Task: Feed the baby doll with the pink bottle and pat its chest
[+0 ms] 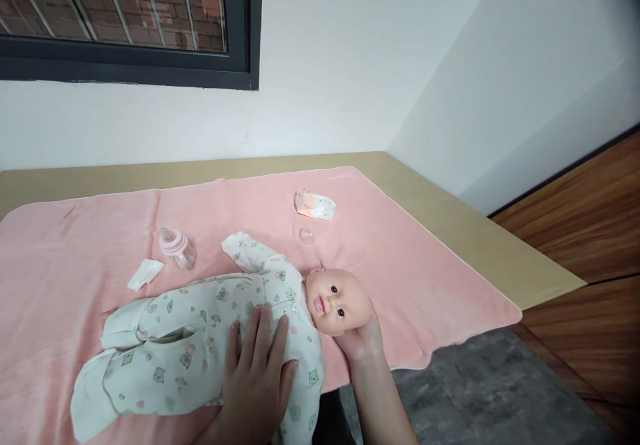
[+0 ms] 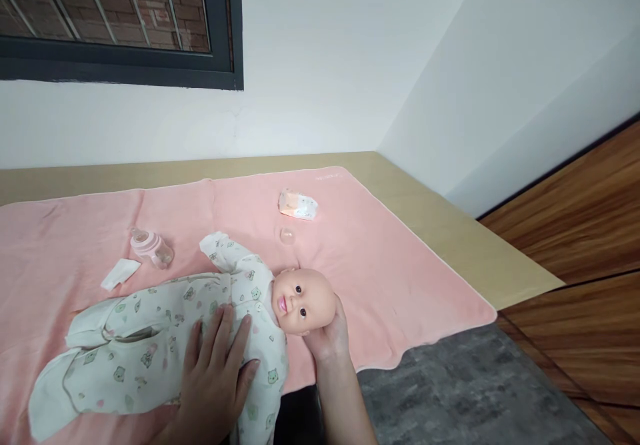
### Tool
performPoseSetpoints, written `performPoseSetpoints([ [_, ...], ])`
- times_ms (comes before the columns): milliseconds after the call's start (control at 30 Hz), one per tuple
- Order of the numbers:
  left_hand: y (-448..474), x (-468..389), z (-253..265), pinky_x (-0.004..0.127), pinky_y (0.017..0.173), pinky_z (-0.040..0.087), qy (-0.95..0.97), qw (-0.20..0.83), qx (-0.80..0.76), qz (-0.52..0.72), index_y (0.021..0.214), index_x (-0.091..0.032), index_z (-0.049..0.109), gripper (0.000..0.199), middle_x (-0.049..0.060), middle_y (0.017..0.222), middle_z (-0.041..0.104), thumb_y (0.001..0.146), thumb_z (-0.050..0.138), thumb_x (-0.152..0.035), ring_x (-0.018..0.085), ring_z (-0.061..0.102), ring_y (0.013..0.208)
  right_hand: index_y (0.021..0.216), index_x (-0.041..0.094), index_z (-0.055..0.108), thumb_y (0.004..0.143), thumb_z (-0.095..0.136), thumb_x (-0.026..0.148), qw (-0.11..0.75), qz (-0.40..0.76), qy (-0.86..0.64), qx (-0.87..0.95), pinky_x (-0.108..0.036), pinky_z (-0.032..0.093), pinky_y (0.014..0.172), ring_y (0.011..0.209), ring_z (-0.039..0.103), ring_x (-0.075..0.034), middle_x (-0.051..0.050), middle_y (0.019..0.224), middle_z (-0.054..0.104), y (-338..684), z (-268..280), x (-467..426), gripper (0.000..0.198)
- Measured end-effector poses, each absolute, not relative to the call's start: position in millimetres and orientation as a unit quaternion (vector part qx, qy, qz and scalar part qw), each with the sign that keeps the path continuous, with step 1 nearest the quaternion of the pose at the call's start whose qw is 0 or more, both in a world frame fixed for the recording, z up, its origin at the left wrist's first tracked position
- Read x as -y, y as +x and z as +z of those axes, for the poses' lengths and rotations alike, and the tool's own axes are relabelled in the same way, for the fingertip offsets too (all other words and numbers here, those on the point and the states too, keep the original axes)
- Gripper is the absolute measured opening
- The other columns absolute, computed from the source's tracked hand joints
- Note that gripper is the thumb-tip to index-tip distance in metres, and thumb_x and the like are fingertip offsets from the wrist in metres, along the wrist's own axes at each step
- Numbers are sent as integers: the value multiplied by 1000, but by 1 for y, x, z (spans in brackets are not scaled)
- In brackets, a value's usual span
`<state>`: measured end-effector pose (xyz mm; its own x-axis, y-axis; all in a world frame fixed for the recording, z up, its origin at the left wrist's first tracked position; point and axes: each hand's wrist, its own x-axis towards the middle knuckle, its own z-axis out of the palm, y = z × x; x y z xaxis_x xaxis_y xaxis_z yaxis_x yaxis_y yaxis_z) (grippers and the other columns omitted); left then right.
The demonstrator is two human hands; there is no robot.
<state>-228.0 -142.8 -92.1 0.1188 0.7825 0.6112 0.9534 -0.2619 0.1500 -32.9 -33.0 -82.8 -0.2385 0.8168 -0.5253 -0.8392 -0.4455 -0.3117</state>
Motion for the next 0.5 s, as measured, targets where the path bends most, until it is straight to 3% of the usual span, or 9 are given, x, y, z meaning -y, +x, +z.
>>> performPoseSetpoints([
  [167,-228,142,-92,52,128,14,-737,145,589,-299,141,-19,62,57,17,149,59,93,63,-49,34,52,139,142,16,55,94,43,44,537,783,-314,-22,-46,62,97,114,67,-26,-11,129,68,-35,-80,34,57],
  [333,-228,141,-92,52,127,14,-736,148,590,-298,141,-19,62,56,17,148,60,93,63,-48,35,53,138,150,14,46,90,47,67,543,786,-295,-18,-48,60,100,133,56,-33,-15,148,55,-34,-86,39,80],
  [500,-228,142,-93,52,127,15,-735,145,588,-306,140,-19,63,56,17,148,60,93,63,-48,35,53,138,153,14,41,90,44,71,545,790,-281,1,-49,59,102,138,52,-33,-14,152,50,-33,-90,40,85],
])
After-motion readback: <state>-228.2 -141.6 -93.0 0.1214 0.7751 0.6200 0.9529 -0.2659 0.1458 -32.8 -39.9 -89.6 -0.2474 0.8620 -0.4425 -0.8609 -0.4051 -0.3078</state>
